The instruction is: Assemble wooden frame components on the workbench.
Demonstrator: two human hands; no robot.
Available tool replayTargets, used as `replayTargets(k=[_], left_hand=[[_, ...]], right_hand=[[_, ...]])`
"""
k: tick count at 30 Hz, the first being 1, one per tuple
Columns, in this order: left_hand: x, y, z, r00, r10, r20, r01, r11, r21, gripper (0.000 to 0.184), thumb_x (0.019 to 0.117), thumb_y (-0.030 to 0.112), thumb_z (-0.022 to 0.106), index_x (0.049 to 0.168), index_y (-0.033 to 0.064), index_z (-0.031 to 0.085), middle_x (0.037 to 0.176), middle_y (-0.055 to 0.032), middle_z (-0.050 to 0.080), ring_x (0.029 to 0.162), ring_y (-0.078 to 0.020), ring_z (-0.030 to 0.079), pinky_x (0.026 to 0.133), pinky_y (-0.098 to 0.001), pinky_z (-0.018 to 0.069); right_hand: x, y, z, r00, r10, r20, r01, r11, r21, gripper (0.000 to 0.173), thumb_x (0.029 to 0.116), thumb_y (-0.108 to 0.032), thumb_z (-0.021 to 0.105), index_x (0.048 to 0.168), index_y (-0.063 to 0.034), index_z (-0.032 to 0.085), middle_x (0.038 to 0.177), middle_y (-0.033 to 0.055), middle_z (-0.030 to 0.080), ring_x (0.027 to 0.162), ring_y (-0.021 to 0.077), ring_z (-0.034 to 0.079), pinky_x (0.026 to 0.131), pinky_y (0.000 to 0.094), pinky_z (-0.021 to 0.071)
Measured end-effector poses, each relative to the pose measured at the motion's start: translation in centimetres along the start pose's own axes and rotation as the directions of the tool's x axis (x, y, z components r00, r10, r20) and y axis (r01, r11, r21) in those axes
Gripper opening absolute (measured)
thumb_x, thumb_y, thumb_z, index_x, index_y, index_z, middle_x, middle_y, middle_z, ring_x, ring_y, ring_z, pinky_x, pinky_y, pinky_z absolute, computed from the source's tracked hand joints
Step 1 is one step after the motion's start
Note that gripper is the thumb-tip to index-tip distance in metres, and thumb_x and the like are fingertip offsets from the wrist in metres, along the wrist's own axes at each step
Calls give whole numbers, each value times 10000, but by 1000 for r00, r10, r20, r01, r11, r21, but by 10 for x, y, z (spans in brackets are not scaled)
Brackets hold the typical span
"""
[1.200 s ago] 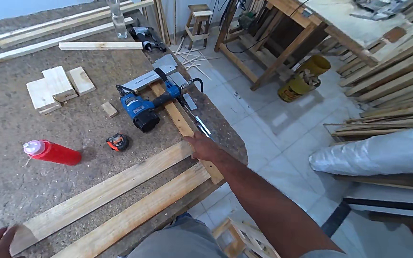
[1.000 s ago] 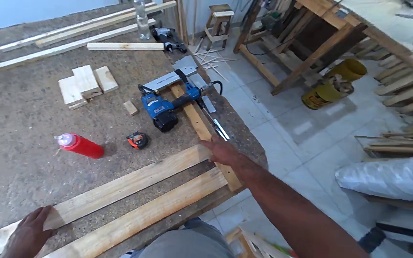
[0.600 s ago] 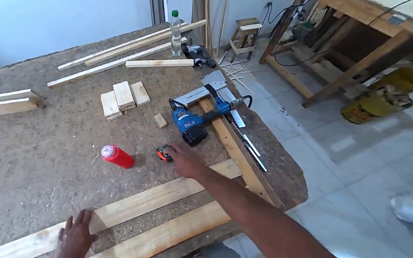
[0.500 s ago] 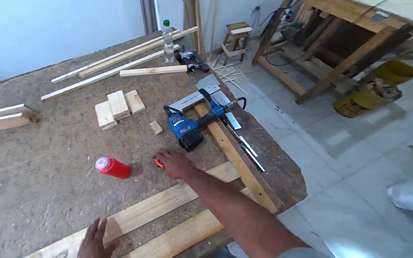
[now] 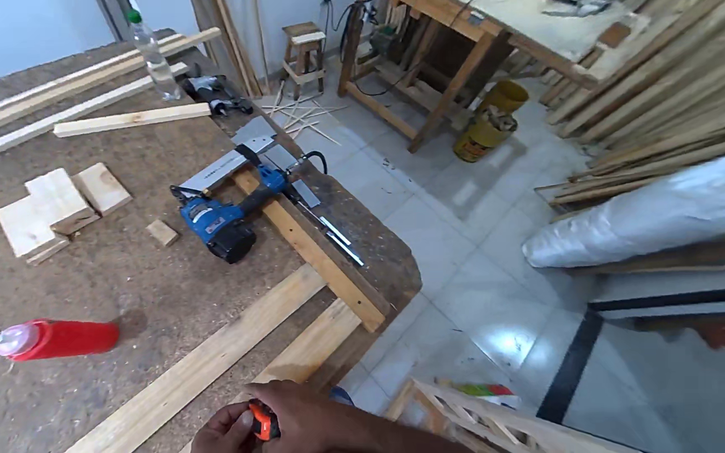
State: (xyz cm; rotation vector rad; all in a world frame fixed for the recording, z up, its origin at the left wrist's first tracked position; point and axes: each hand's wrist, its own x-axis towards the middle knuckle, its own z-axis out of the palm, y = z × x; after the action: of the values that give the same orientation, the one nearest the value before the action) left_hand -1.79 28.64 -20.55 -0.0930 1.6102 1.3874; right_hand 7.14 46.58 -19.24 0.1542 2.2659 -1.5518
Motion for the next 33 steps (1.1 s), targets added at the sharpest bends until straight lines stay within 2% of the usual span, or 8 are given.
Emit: replayTargets(k=[6, 8, 12, 15, 19, 24, 28, 33], left_hand=[[19, 18, 50, 963, -127, 237, 15, 906, 423, 376, 798, 84, 806, 1094, -15, 598, 971, -101, 711, 834, -182, 699, 787, -379, 609], [28, 23, 56, 971, -51, 235, -48, 916, 399, 352, 789, 76, 793, 1076, -3, 605, 975, -98, 694, 817, -190, 682, 746, -388, 598], [41, 47, 51, 984, 138, 117, -153, 980, 128, 115, 885, -27, 588, 977, 35, 559, 1055, -101, 694, 890, -227, 705, 778, -431, 624], [47, 54, 38, 977, 184, 104, -205, 941, 268, 269, 789, 11, 728, 1021, -8, 593, 1175, -143, 698, 1001, -243, 713, 851, -408, 619], [45, 62, 22, 977, 212, 9, -142, 619, 773, 575, 851, 165, 814, 1359, 14, 591, 1412, -157, 603, 1321, -296, 572, 1105, -494, 481], [69, 48, -30, 922, 386, -20, -70, 218, 973, 661, 832, 217, 830, 1412, 32, 573, 1505, -224, 504, 1436, -400, 439, 1183, -551, 375], [80, 36, -63, 933, 353, -65, 25, 115, 993, 916, 721, 271, 911, 1509, 76, 485, 1542, -228, 454, 1449, -409, 418, 1174, -553, 386], [83, 26, -71, 931, 359, -66, 33, 95, 995, 905, 764, 299, 891, 1543, 140, 459, 1529, -185, 494, 1422, -410, 455, 1152, -599, 391]], right_hand=[[-69, 40, -21, 993, 74, -94, -74, 997, 3, 610, 965, -379, 665, 1514, -179, 492, 1314, 220, 601, 1190, 388, 600, 989, 596, 496], [-97, 57, -24, 976, 179, -120, -179, 984, 11, 564, 966, -383, 652, 1498, -253, 514, 1369, 186, 576, 1231, 373, 580, 996, 601, 499], [-160, 108, -28, 895, 422, -145, -414, 906, 89, 539, 944, -351, 692, 1444, -192, 567, 1346, 220, 579, 1188, 388, 603, 978, 591, 511], [-194, 128, -28, 846, 524, -100, -496, 841, 215, 516, 934, -334, 708, 1400, -151, 583, 1311, 219, 580, 1151, 371, 609, 962, 570, 513], [-196, 129, -27, 762, 622, -178, -494, 737, 461, 497, 928, -322, 677, 1367, -110, 584, 1171, 171, 656, 982, 299, 667, 848, 515, 556], [-164, 125, -42, 644, 731, -224, -565, 653, 504, 532, 933, -408, 643, 1378, -127, 570, 1070, 142, 678, 871, 274, 678, 761, 490, 562], [-148, 124, -54, 646, 730, -222, -584, 661, 472, 518, 930, -426, 633, 1360, -143, 576, 1039, 116, 678, 848, 251, 671, 735, 470, 556], [-142, 123, -59, 628, 755, -191, -608, 628, 486, 524, 939, -422, 631, 1381, -150, 561, 1048, 121, 674, 813, 252, 666, 704, 464, 555]])
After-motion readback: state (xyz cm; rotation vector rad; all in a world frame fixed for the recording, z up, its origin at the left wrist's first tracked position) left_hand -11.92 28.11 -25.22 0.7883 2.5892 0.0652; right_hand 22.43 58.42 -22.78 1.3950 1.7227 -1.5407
